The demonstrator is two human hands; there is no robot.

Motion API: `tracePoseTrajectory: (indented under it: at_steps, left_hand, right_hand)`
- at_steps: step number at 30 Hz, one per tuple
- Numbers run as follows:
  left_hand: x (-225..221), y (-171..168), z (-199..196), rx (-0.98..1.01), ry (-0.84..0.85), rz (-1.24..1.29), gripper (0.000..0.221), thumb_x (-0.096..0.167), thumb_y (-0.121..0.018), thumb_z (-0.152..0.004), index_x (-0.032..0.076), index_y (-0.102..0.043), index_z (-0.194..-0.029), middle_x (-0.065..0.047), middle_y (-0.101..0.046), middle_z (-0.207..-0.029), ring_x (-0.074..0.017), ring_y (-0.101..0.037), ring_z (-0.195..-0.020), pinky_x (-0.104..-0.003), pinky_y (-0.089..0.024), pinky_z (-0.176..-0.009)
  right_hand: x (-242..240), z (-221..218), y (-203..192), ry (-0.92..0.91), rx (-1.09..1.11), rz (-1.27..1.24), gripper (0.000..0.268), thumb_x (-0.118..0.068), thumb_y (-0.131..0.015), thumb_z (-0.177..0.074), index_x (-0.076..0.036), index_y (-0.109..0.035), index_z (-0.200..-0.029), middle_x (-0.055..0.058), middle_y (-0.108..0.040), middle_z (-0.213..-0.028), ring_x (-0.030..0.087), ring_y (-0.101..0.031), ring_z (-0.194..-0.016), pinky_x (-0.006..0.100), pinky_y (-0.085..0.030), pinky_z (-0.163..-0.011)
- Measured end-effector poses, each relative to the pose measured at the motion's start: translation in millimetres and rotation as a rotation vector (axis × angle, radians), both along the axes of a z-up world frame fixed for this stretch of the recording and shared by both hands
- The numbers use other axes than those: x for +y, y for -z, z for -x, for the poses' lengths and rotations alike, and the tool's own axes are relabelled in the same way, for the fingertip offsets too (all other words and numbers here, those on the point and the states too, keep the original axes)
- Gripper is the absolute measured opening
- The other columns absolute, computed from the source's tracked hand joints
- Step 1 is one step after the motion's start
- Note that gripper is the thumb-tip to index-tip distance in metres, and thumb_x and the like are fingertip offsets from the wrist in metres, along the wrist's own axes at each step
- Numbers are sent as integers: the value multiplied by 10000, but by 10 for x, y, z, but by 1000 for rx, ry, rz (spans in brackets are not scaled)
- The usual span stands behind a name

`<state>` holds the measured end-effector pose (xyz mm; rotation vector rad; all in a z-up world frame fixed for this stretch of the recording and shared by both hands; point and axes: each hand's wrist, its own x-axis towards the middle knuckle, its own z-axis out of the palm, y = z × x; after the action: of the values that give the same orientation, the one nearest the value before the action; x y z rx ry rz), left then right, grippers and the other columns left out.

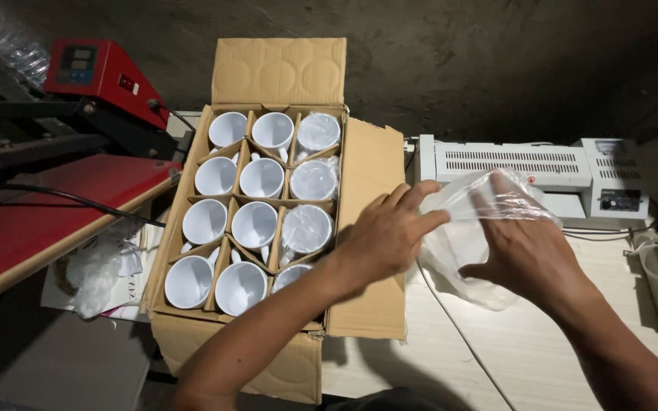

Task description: The person takes white ceramic mugs one at a time from a large cardboard box, inserts each mug into a plastic sleeve, and then places the sleeved mug back into its respective cardboard divider slot within the same box.

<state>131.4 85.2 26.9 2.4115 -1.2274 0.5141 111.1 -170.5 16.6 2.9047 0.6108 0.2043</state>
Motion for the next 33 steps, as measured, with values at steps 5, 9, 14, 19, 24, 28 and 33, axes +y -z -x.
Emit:
tracePoseTrajectory:
  at_steps: [5, 9, 14, 19, 24, 28, 33]
  left_hand:
    - [-165, -38, 112, 68, 29, 198, 372, 194, -671, -910, 147, -571, -1265, -178, -398, -1369, -353, -510, -1177, -486, -517, -899]
    - [-162, 92, 50, -190, -31, 95, 338, 24, -626, -865, 192, -616, -1158, -148, -412, -1388, -313, -536, -1128, -503, -544, -949]
    - [-16, -75, 62, -150, -50, 83, 145, 60, -649, -922, 139, -638, -1043, -102, -474, -1345, -260, -572, -1063, -417, -541, -804]
    - [107, -256, 54, -220, -34, 85, 167, 86, -659, -901, 109, -691, -1063, -99, -509, -1347, -262, -589, -1007, -404, -529, -737]
    - [235, -367, 19, -47, -111, 148, 428, -3, -625, -897, 105, -684, -1307, -120, -509, -1401, -304, -646, -1124, -417, -571, -821]
    - [403, -309, -67, 409, -150, 231, 527, -83, -542, -843, 79, -617, -1339, -91, -533, -1454, -291, -680, -1057, -388, -575, -841]
    - [642, 223, -312, 607, -24, 496, 568, -69, -540, -780, 27, -563, -1340, -150, -541, -1393, -333, -630, -1244, -371, -552, -953]
  right_hand:
    - [340, 30, -463, 90, 186, 83, 1434, -717, -888, -488, -14, -277, -1578, 343, -199, -1632, 428, -291, -1440, 483, -291, -1174]
    - [423, 40, -570, 80, 183, 24, 1390, -697, -881, -491, -26, -316, -1569, 337, -220, -1634, 416, -330, -1428, 452, -355, -1139]
    - [326, -9, -452, 3, 92, 58, 1301, -725, -838, -525, 4, -388, -1504, 318, -344, -1554, 399, -457, -1374, 453, -465, -1075]
    - [632, 44, -902, 223, 490, 219, 1068, -718, -725, -762, -45, -362, -1508, 207, -558, -1419, 312, -703, -1126, 386, -620, -935]
    - [651, 43, -1037, 24, 573, 117, 697, -586, -718, -799, -185, -605, -1359, 70, -749, -1103, 277, -740, -930, 433, -595, -848]
    - [672, -40, -1159, -53, 596, -46, 634, -517, -734, -772, -223, -655, -1328, 53, -761, -1119, 286, -752, -822, 433, -601, -773]
    - [943, -455, -1242, -230, 255, -401, 385, -337, -706, -866, -169, -715, -1212, 69, -791, -985, 301, -751, -711, 450, -595, -664]
